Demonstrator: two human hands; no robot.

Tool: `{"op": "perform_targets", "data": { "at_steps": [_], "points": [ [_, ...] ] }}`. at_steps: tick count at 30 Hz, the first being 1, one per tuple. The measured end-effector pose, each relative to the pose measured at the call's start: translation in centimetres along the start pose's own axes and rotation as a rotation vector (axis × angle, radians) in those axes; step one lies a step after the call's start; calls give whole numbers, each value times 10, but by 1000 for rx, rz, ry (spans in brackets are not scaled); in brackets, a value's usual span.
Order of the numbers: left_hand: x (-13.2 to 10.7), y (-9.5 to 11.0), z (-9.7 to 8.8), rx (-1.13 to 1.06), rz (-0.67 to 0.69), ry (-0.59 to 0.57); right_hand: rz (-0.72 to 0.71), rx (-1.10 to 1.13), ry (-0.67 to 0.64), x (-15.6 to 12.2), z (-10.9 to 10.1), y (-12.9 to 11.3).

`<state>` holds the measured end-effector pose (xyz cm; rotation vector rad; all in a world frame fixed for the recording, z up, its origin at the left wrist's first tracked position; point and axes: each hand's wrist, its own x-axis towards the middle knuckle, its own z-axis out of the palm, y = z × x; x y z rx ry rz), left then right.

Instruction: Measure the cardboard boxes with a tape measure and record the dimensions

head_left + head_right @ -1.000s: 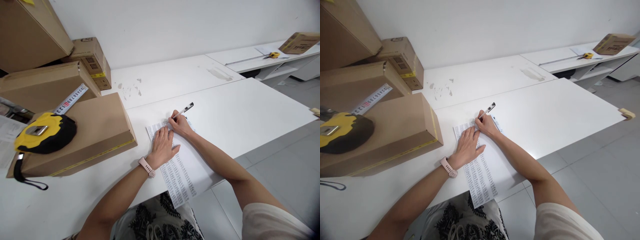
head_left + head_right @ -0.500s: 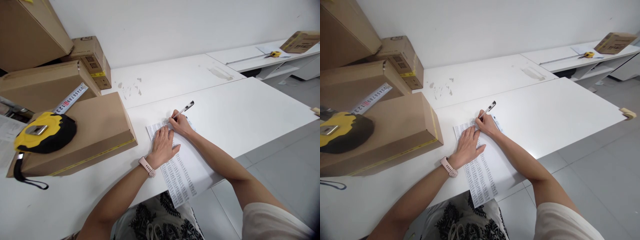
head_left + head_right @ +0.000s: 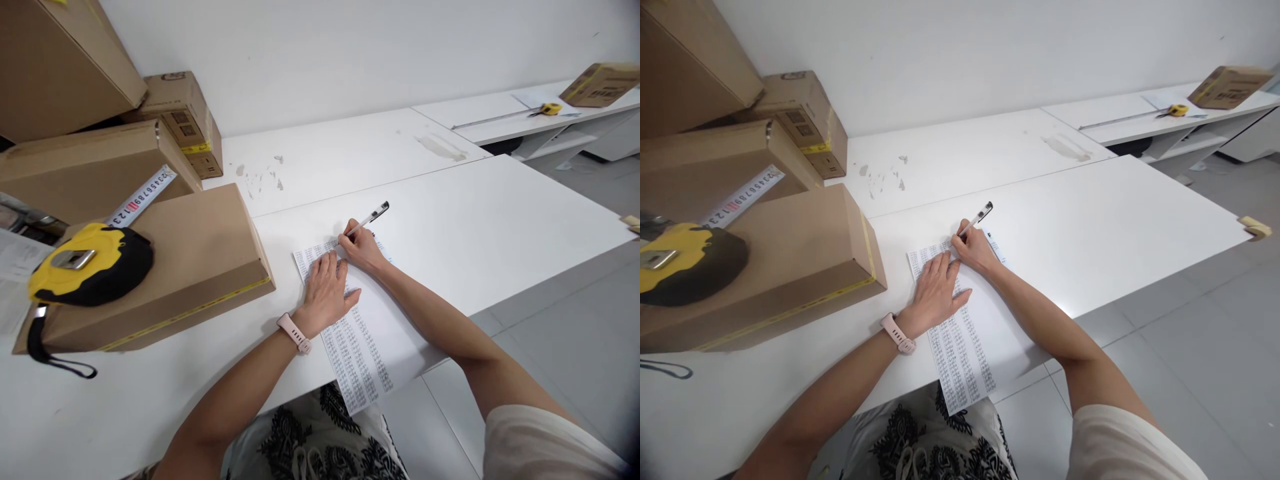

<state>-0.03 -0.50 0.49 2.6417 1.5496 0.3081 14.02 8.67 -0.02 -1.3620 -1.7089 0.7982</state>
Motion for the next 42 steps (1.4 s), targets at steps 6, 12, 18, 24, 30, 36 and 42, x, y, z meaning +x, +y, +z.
{"op": "perform_targets", "data": {
  "at_steps": [6, 12, 18, 24, 30, 36, 42],
  "points": [
    [0, 0, -2, 11, 2, -17, 4, -2, 18, 0, 0, 1],
    [0, 0, -2, 10, -6, -29, -6, -15, 12, 1, 0, 2],
    [0, 0, -2, 10, -7, -18, -5, -11, 31, 0, 0, 1],
    [1, 1, -3, 21, -3, -32, -1, -17, 12, 0, 0, 2],
    [0, 1, -3, 24, 3, -31, -13, -16, 26, 1, 0, 3],
    [1, 1, -4, 9, -6, -47, -22, -13, 27, 1, 0, 3],
    [0, 0, -2, 4, -6, -26, -3, 12, 37, 1, 0, 3]
  ]
}}
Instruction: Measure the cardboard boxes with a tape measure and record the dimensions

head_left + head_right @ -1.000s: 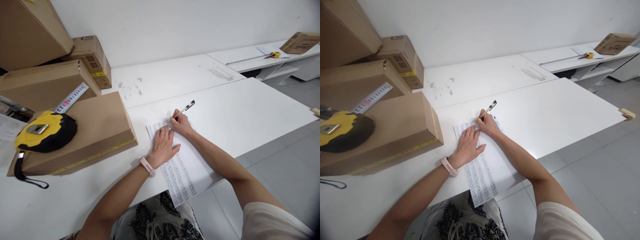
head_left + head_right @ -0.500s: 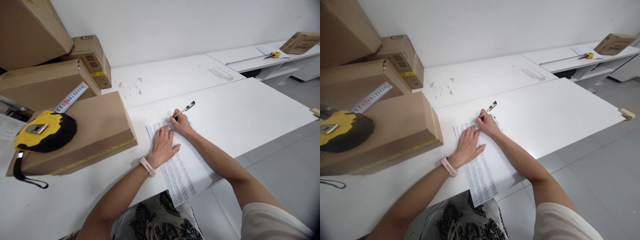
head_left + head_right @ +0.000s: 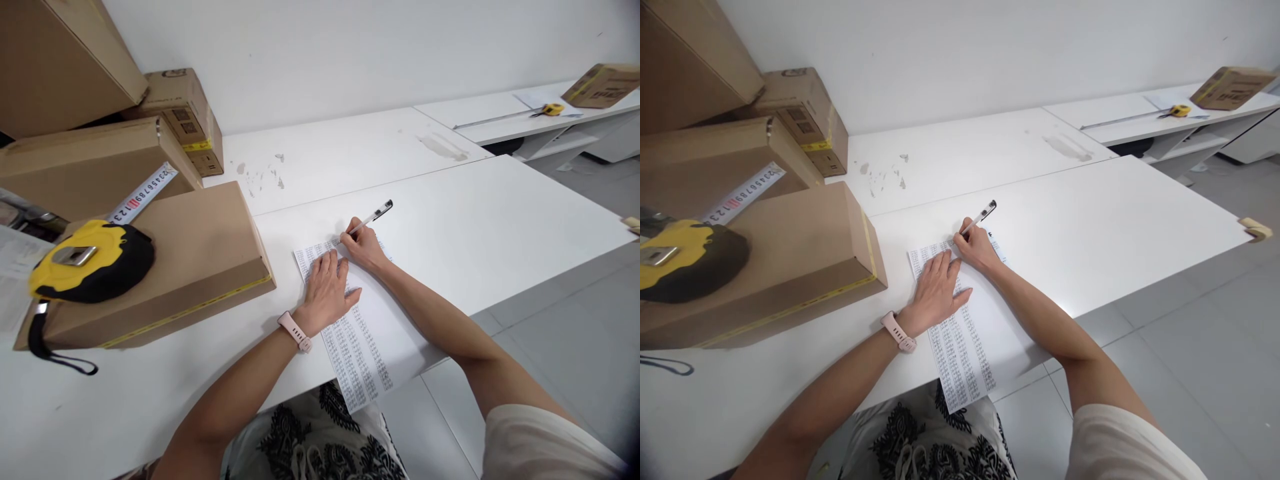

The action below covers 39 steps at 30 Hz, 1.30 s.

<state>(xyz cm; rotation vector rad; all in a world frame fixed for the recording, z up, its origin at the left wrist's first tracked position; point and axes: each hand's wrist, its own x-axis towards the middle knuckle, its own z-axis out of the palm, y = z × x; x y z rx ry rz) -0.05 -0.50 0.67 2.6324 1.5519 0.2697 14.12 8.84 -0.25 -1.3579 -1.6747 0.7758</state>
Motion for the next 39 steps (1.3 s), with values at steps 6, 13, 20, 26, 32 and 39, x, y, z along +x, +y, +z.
{"op": "perform_targets", "data": {
  "at_steps": [6, 13, 20, 26, 32, 39],
  "points": [
    [-1, 0, 0, 6, 2, 10, 2, 14, 6, 0, 0, 0],
    [0, 1, -1, 6, 5, -7, 10, 15, 4, 0, -1, 0],
    [0, 0, 0, 22, 8, -10, 8, 28, 19, 0, 0, 1],
    [-1, 0, 1, 1, 7, -6, 3, 16, 13, 0, 0, 0],
    [0, 0, 2, -1, 8, 10, 12, 0, 9, 0, -1, -2],
    [0, 0, 2, -43, 3, 5, 4, 16, 16, 1, -1, 0]
  ]
}}
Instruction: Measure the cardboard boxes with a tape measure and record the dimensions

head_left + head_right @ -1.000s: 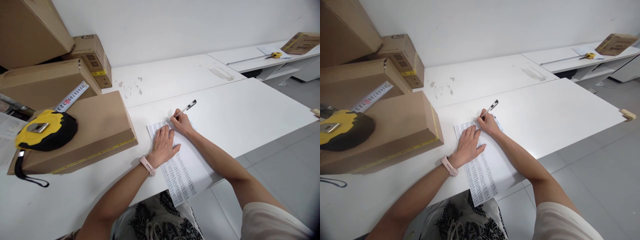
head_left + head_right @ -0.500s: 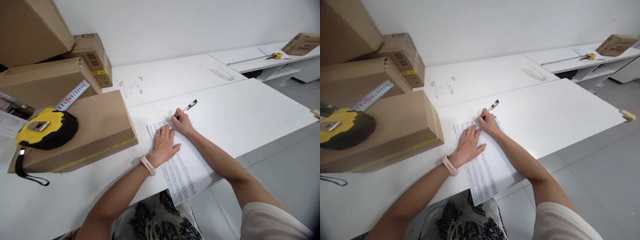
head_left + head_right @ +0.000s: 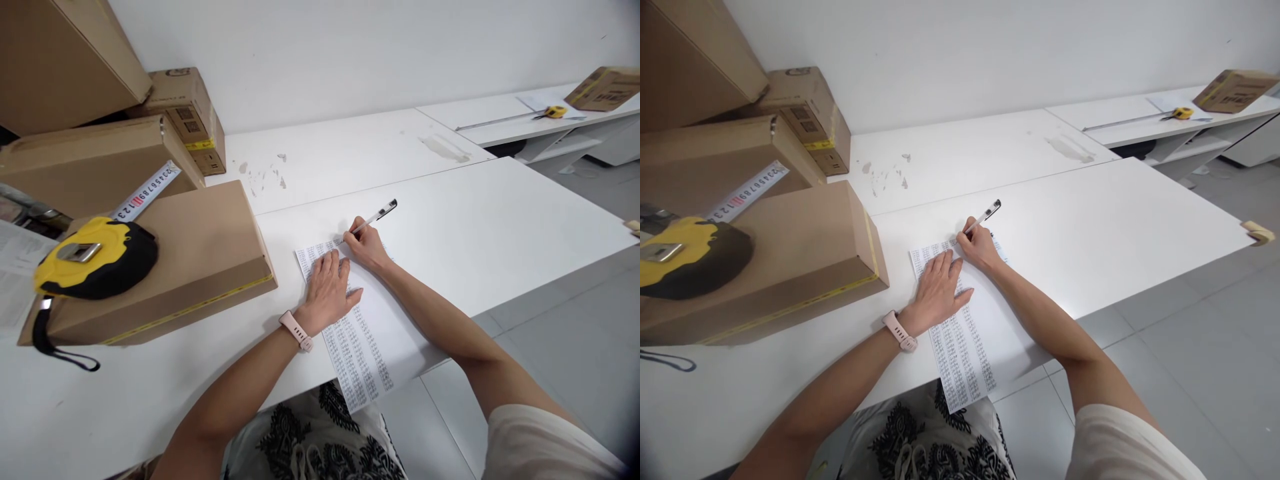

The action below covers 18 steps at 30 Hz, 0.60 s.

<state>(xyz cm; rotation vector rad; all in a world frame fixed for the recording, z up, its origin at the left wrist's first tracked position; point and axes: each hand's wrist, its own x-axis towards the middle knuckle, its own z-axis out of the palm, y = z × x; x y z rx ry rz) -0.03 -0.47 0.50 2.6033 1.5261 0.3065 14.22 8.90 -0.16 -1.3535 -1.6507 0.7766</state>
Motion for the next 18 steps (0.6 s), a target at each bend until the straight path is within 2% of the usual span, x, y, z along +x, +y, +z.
{"op": "perform_targets", "data": {
  "at_steps": [7, 10, 12, 15, 18],
  "points": [
    [-2, 0, 0, 40, 14, 15, -21, 8, 70, -1, 1, 2],
    [-1, -2, 2, 26, 16, 23, -130, -16, 43, 2, -3, 7],
    [0, -2, 4, -2, 12, 42, -251, -115, 6, 5, -8, 13],
    [-6, 1, -1, -48, 35, 150, -391, -318, -82, 9, -18, 21],
    [-29, 5, -28, -87, 95, 375, -423, -478, -189, 11, -22, 27]
  ]
}}
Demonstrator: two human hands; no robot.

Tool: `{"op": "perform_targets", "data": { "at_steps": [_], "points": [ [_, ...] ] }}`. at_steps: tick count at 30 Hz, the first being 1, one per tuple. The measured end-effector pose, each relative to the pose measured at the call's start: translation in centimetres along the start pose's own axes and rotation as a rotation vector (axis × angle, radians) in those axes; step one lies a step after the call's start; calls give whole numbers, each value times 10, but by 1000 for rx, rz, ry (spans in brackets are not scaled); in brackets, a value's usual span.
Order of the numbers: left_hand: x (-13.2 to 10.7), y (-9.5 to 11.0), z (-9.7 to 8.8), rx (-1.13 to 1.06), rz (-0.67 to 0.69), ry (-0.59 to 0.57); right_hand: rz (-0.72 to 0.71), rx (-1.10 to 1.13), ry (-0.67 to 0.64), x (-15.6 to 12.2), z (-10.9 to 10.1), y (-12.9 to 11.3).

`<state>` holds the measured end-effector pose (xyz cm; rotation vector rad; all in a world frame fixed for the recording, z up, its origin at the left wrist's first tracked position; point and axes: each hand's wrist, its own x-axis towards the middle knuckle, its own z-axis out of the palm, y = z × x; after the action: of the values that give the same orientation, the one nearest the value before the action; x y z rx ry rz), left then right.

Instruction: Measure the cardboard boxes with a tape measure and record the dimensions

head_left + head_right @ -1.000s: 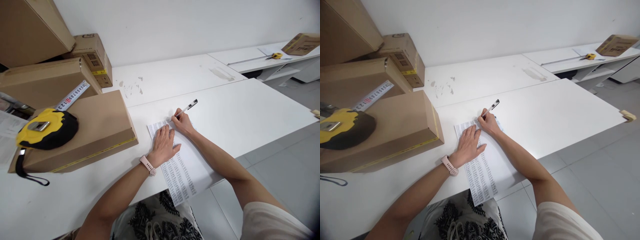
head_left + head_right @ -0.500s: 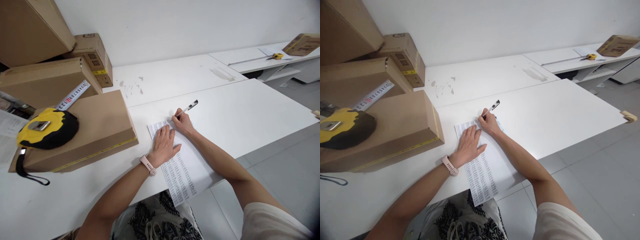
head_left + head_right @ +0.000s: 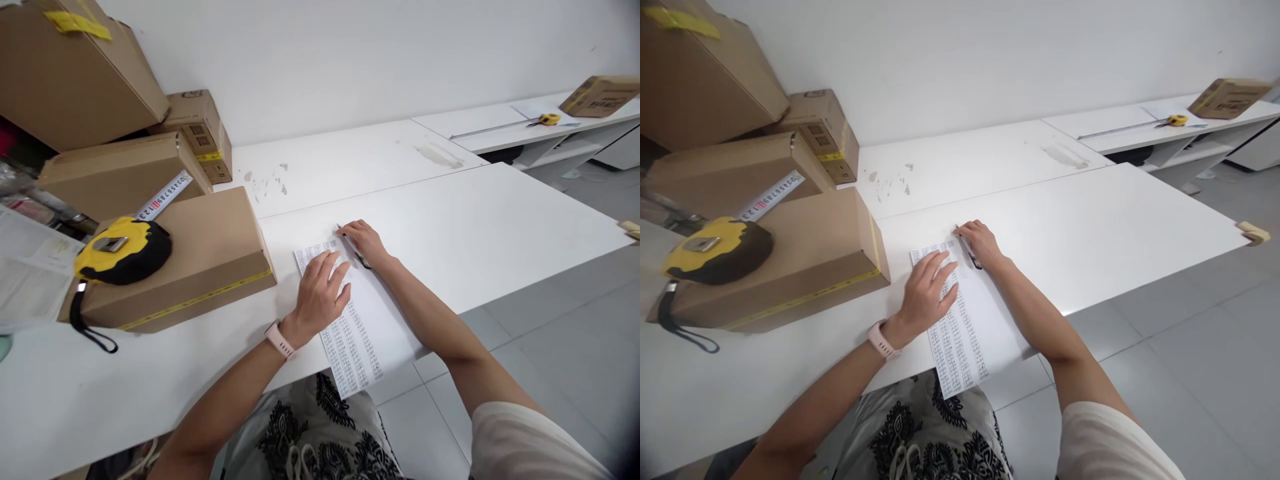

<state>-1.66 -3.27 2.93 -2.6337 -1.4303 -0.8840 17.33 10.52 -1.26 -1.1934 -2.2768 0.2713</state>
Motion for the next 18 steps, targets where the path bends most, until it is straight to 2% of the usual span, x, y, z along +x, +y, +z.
{"op": "perform_targets", "data": {
  "at_steps": [3, 5, 6, 7, 9, 10, 11, 14, 16, 18],
  "points": [
    [-21, -5, -64, 76, -18, 284, 15, -36, -13, 0, 5, 3],
    [-37, -22, -115, 212, -88, 476, 56, -10, 47, 1, 9, 4],
    [-45, -34, -139, 279, -164, 549, 78, 6, 77, 2, 11, 4],
    [-52, -47, -162, 337, -237, 606, 97, 19, 100, 3, 13, 5],
    [-65, -76, -197, 414, -344, 601, 123, 24, 119, 5, 16, 6],
    [-70, -89, -209, 411, -416, 532, 131, 18, 122, 5, 17, 6],
    [-74, -101, -217, 383, -504, 533, 134, 10, 127, 6, 18, 6],
    [-81, -122, -224, 247, -842, 367, 124, -14, 150, 6, 20, 4],
    [-79, -125, -221, 228, -914, 281, 122, -21, 154, 5, 18, 1],
    [-74, -122, -218, 217, -882, 264, 147, -10, 136, 5, 15, -3]
  ]
}}
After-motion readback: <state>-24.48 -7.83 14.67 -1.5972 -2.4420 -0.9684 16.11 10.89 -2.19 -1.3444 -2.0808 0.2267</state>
